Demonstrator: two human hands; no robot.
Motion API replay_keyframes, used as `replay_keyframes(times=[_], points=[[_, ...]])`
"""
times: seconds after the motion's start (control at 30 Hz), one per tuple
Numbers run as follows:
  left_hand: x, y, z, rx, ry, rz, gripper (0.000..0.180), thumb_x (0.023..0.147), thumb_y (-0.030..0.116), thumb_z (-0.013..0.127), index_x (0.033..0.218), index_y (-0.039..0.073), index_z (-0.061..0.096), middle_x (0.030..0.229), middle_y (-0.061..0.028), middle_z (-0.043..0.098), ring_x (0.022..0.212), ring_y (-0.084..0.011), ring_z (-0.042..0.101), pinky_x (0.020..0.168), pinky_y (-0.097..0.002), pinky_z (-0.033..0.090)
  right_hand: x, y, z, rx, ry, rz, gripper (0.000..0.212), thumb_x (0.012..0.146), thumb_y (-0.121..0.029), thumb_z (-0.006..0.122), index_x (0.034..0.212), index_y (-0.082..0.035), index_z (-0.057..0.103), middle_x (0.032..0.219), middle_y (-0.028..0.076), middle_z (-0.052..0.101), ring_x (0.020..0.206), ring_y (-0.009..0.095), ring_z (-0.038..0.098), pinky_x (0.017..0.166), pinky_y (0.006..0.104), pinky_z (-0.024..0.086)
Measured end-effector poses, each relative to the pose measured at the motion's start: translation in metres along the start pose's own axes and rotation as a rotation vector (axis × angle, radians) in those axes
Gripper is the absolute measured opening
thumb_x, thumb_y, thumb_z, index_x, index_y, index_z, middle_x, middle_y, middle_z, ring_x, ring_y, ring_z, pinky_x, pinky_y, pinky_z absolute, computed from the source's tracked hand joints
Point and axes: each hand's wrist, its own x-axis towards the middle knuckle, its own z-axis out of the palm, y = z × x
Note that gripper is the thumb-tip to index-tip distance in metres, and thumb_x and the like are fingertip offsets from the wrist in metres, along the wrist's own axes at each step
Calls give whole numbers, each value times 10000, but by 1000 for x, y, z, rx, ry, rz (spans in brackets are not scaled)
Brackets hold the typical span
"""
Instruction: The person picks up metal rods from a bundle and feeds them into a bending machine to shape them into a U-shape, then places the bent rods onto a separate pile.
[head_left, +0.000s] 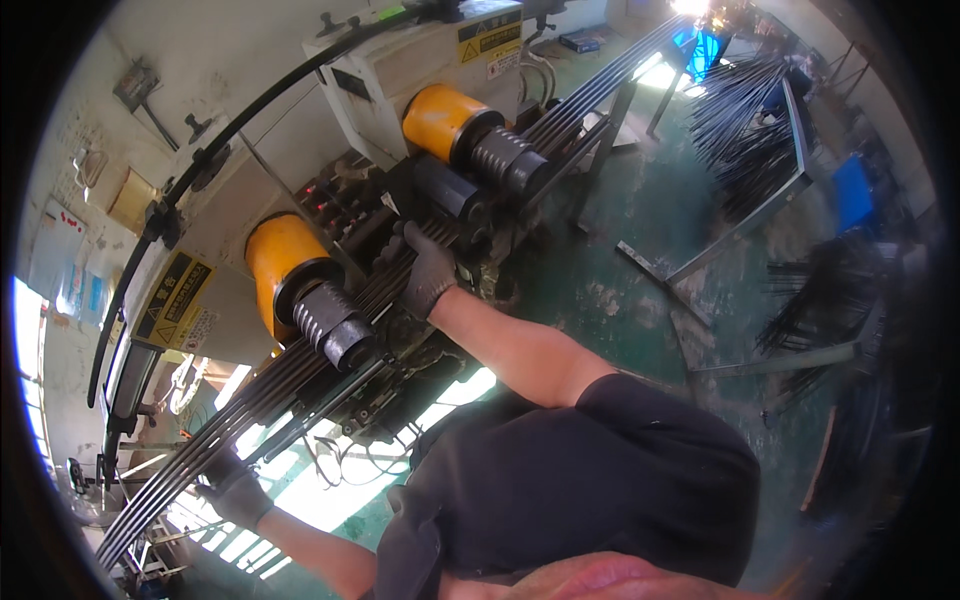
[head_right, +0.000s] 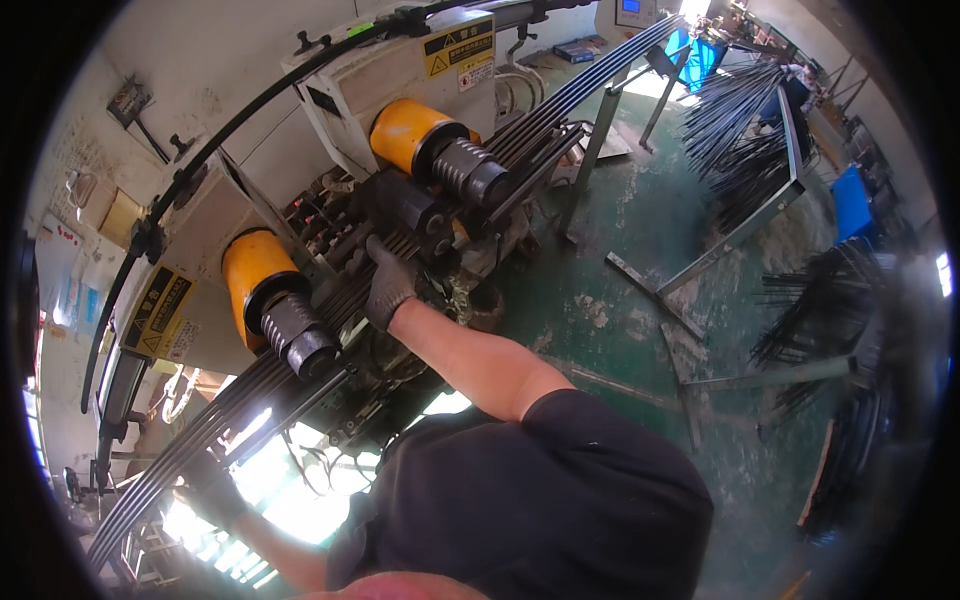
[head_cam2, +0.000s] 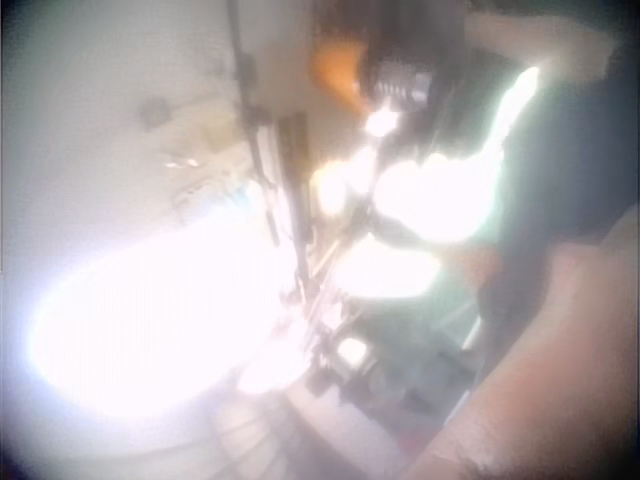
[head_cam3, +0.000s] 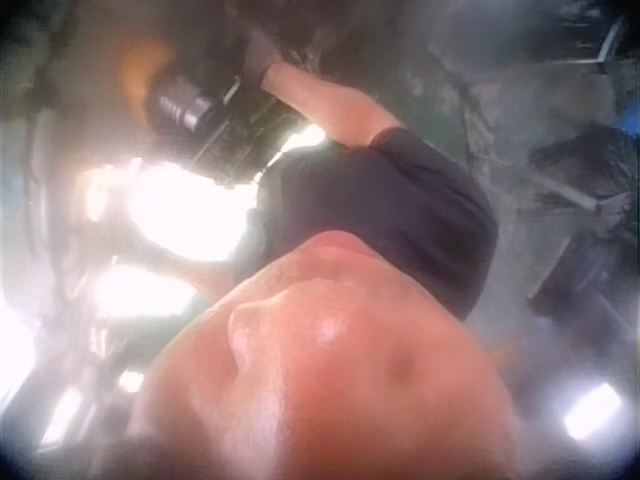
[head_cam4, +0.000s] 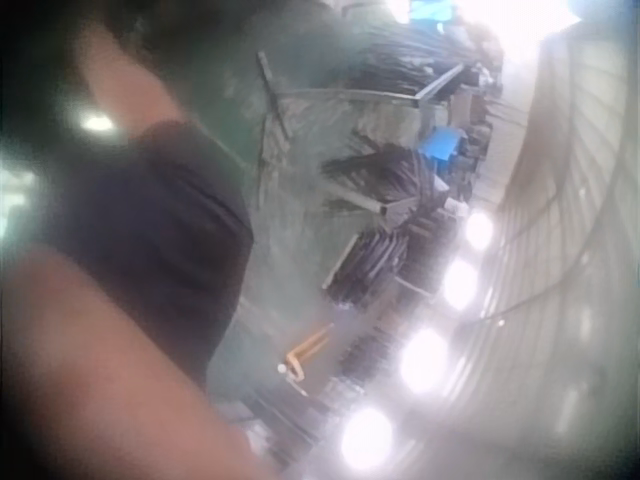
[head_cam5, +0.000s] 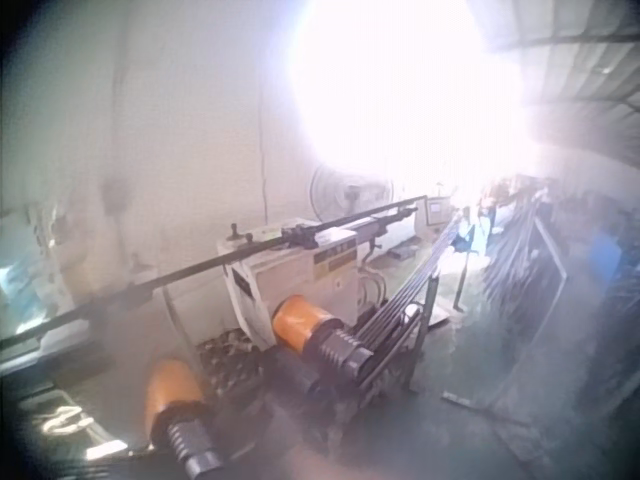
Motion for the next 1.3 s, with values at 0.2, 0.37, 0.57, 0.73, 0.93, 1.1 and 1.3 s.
replay_keyframes(times=[0.2, 0.37, 0.57, 0.73, 0.93, 1.1, 1.3], points=[[89, 39, -60, -609, 27, -60, 602, 1115, 404, 418, 1476, -79, 420, 1481, -244, 515, 1324, -423, 545, 1204, -571, 383, -1, -3, -2, 28, -11, 15, 189, 1049, -263, 607, 1070, -76, 612, 754, 34, 595, 689, 221, 612, 712, 438, 569], [153, 102, -92, -1331, -80, -414, 589, 1136, 393, 395, 1439, -102, 490, 1320, -199, 661, 1286, -293, 615, 1188, -415, 428, 2, 2, -3, -24, 4, -21, 183, 1029, -259, 644, 1038, -77, 626, 744, 27, 593, 696, 215, 615, 703, 419, 573], [173, 209, -98, -1051, -138, -297, 428, 1095, 272, 507, 1402, -9, 608, 1253, -159, 695, 1165, -228, 682, 957, -337, 572, 5, -2, -10, 36, -8, -2, 174, 1012, -238, 670, 1005, -66, 640, 755, 33, 599, 709, 217, 620, 688, 422, 564], [177, 255, -99, -971, -175, 17, 427, 1033, 210, 614, 1388, -26, 599, 1133, -139, 701, 1037, -199, 689, 906, -321, 552, -7, 3, 8, 39, 42, 29, 167, 1009, -233, 674, 1005, -67, 649, 772, 30, 604, 706, 215, 616, 691, 425, 559], [177, 329, -70, -662, -238, 296, 509, 984, 313, 627, 1383, -1, 594, 996, -128, 687, 910, -194, 686, 859, -327, 529, -5, -5, 4, 30, 4, 2, 160, 1013, -231, 667, 1011, -72, 650, 781, 33, 608, 711, 215, 622, 690, 430, 564], [170, 379, -60, -578, -292, 328, 532, 958, 320, 617, 1378, -6, 596, 896, -111, 675, 844, -187, 695, 831, -331, 550, -4, 3, -1, 8, 42, -18, 152, 1022, -233, 652, 1021, -81, 648, 778, 32, 608, 704, 217, 623, 694, 429, 569], [169, 371, -56, -612, -325, 435, 487, 960, 316, 623, 1330, -1, 623, 919, -113, 681, 866, -179, 696, 841, -317, 548, -1, 2, -2, -5, 26, -40, 148, 1032, -226, 633, 1020, -79, 618, 772, 43, 597, 687, 226, 608, 694, 428, 562]])
